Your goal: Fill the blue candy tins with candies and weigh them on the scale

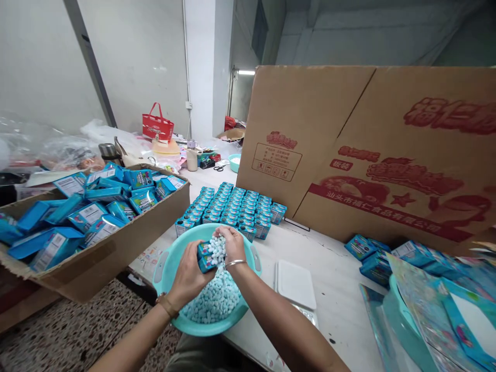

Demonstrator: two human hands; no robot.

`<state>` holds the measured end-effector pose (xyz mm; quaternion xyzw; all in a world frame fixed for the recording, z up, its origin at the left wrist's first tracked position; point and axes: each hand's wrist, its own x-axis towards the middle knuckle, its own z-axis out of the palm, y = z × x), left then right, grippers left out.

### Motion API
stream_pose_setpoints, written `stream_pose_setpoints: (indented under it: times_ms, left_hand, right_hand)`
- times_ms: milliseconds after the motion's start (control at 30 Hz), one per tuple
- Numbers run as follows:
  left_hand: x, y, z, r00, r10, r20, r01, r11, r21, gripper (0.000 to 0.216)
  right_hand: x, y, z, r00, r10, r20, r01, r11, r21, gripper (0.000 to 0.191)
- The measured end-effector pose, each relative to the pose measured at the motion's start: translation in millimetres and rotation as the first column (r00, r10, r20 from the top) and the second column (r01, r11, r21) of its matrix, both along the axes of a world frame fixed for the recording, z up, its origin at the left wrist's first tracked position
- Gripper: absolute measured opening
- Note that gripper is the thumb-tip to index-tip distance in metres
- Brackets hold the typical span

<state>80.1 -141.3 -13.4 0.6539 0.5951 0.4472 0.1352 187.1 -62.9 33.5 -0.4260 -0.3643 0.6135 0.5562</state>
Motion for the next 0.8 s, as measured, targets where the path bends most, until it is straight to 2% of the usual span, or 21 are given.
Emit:
stream_pose_setpoints:
  times_ms: [200, 400, 667, 733, 800]
  left_hand:
    - [1, 2, 1.3, 0.995, -0.027, -0.101, 0.019, 0.997, -0.075, 0.064]
    - [-3, -3, 2.1, 0.996, -0.046, -0.082, 0.038, 0.995, -0.095, 0.065]
    - [-7, -7, -0.3, 0.996, -0.074, -0.049, 0.070, 0.995, -0.077, 0.065]
    - [-12, -10, 1.5, 0.994, -0.098, -0.044, 0.093, 0.991, -0.101, 0.067]
    - [-21, -13, 3.3, 0.988, -0.139, -0.061, 0.130, 0.983, -0.134, 0.068]
  right_hand:
    - [5, -1, -5.7, 0.998, 0.059, 0.005, -0.058, 0.996, -0.066, 0.023]
    - [6, -5, -4.2, 0.988, 0.148, -0.053, -0.154, 0.981, -0.120, 0.019]
    - [1, -18, -2.8, 0.975, 0.181, -0.129, -0.193, 0.977, -0.092, 0.024]
    - [3, -18, -4.4, 0.975, 0.212, -0.070, -0.217, 0.974, -0.068, 0.029]
    - [11, -13, -7.3, 0.932, 0.284, 0.227, -0.285, 0.958, -0.027, 0.041]
